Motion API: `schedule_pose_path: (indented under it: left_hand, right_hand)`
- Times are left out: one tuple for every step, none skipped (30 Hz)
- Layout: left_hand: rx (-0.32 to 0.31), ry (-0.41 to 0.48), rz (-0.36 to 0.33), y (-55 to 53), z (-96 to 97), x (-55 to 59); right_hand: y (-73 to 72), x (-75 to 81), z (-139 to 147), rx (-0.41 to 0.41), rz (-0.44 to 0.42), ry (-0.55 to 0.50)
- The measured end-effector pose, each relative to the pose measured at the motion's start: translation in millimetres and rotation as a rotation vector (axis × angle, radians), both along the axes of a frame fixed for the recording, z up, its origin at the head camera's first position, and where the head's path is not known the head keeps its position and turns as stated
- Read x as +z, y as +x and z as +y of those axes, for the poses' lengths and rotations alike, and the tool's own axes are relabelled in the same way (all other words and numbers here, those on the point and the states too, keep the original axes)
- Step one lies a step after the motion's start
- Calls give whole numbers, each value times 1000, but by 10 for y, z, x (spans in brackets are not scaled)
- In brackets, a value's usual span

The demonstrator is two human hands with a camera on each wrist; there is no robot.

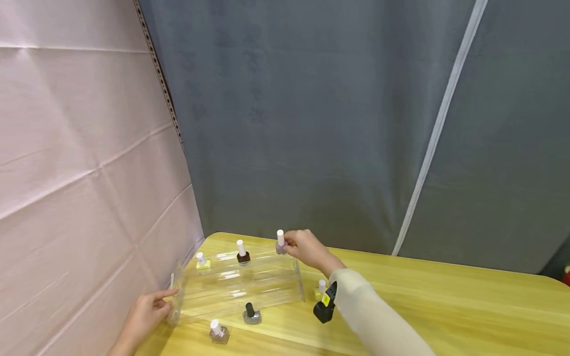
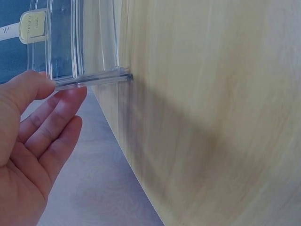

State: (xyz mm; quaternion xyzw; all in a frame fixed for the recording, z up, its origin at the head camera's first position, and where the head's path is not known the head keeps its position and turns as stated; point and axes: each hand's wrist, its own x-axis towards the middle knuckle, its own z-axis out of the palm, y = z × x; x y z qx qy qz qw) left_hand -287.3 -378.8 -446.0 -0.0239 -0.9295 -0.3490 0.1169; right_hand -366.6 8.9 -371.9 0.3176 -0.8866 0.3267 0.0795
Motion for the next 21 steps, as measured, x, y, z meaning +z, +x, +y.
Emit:
schedule_pose_path:
  left_hand:
    - [1, -1, -6, 9, -6, 3]
    - [2, -4, -13, 17, -12, 6]
    - [4, -5, -18, 26, -18, 7]
    - [6, -7, -22, 35, -24, 8]
    - [6, -7, -24, 46, -30, 9]
    - [8, -10, -21, 53, -34, 9]
    - [9, -13, -19, 64, -39, 9]
    - [11, -16, -16, 75, -43, 9]
    - [11, -18, -11, 85, -48, 7]
    - [12, -21, -6, 96, -52, 5]
    - [13, -26, 0, 106, -56, 2]
    - [14, -29, 6, 115, -58, 0]
    - [14, -31, 9, 126, -61, -2]
    - [15, -31, 9, 136, -63, -2]
    - [16, -29, 7, 146, -64, -1]
    - [17, -25, 2, 156, -63, 1]
    - [16, -21, -5, 166, -61, 3]
    - [14, -17, -10, 174, -59, 5]
    - [14, -14, -14, 182, -56, 8]
    - [15, -9, -16, 189, -53, 11]
    - [16, -4, -14, 194, -51, 12]
  right_hand:
    - [-2, 0, -11, -8, 3, 7]
    - [-5, 0, -22, -14, 3, 11]
    - [-7, 1, -35, -17, 1, 14]
    - [-9, 2, -48, -20, -1, 16]
    - [-13, 4, -61, -18, -4, 13]
    - [-16, 6, -74, -18, -9, 10]
    - [-19, 11, -89, -18, -13, 7]
    - [-21, 14, -103, -18, -19, 6]
    - [-24, 16, -118, -18, -25, 5]
    - [-27, 17, -132, -17, -30, 3]
    - [-30, 19, -146, -21, -34, 4]
    - [-33, 17, -160, -25, -39, 8]
    - [-37, 14, -173, -27, -43, 10]
    - [-42, 8, -186, -29, -49, 10]
    - [-46, 2, -198, -32, -55, 8]
    - [-49, -3, -207, -36, -62, 8]
    - [-50, -10, -216, -40, -69, 9]
    - [-51, -16, -223, -45, -75, 8]
    - [-53, -23, -230, -48, -83, 7]
    - [-53, -29, -237, -48, -89, 4]
    - [-53, -36, -243, -47, -94, 4]
